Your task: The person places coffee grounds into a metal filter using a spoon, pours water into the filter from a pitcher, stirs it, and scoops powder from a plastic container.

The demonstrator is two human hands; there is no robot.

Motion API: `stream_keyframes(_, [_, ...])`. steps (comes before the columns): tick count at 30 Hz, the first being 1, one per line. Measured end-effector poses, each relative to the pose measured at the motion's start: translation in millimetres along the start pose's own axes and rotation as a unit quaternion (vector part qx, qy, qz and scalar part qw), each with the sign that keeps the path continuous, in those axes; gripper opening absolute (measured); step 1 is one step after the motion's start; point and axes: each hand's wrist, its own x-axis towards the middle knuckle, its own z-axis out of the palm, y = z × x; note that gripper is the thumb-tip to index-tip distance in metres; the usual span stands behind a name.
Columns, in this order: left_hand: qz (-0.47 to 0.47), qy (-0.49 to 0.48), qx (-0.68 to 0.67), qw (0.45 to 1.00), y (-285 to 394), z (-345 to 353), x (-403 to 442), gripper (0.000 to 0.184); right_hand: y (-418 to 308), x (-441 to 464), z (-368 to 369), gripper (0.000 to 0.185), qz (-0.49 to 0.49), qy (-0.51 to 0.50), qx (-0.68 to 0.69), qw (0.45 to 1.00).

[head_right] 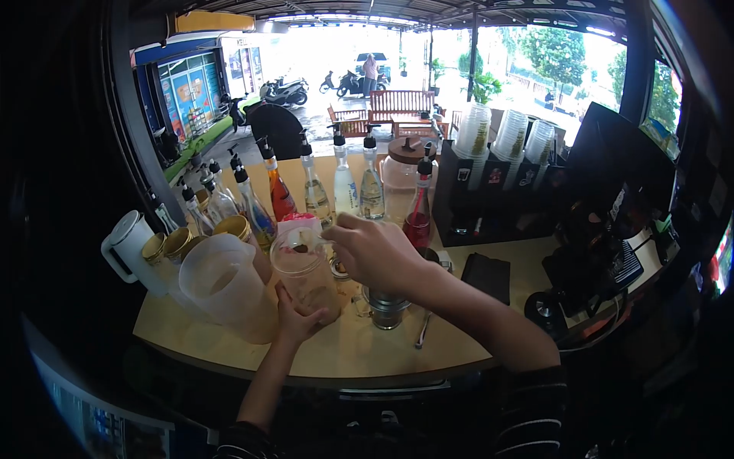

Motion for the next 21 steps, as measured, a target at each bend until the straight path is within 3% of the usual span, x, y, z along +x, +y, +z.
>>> stream_keyframes(2, [0.024, 0.004, 0.030, 0.999, -2, 0, 1, 0.101, 4, 22, 13, 0.021, -0.009, -0.027, -0.037, 0.999])
stream_keyframes(4, [0.025, 0.001, 0.042, 0.999, 5, -1, 1, 0.101, 8, 40, 23, 0.020, -0.170, -0.052, -0.207, 0.962])
stream_keyframes(5, [0.029, -0.001, 0.053, 0.998, 7, -1, 1, 0.101, 5, 48, 27, 0.021, -0.146, -0.124, -0.231, 0.954])
stream_keyframes(8, [0.027, -0.003, 0.072, 0.997, 3, -3, 1, 0.101, 1, 62, 41, 0.020, -0.192, -0.152, -0.299, 0.922])
stream_keyframes(9, [0.028, -0.005, 0.070, 0.997, 2, -3, 2, 0.101, 0, 62, 41, 0.020, -0.191, -0.153, -0.300, 0.922])
stream_keyframes(11, [0.050, 0.010, 0.080, 0.995, 1, -2, 3, 0.097, 1, 60, 39, 0.021, -0.219, -0.063, -0.253, 0.940])
stream_keyframes(12, [0.050, 0.009, 0.077, 0.996, 1, -2, 3, 0.097, 4, 57, 35, 0.021, -0.218, -0.065, -0.255, 0.940])
stream_keyframes(14, [0.031, 0.010, 0.069, 0.997, 3, -2, 2, 0.096, 12, 45, 21, 0.023, -0.204, 0.024, -0.209, 0.956])
stream_keyframes(16, [0.025, 0.010, 0.057, 0.998, 2, -2, 2, 0.098, 26, 24, 3, 0.024, -0.181, 0.024, -0.202, 0.962])
stream_keyframes(21, [0.030, 0.020, 0.019, 0.999, 27, 4, 0, 0.104, 101, -61, -5, 0.021, 0.011, 0.133, -0.023, 0.991])
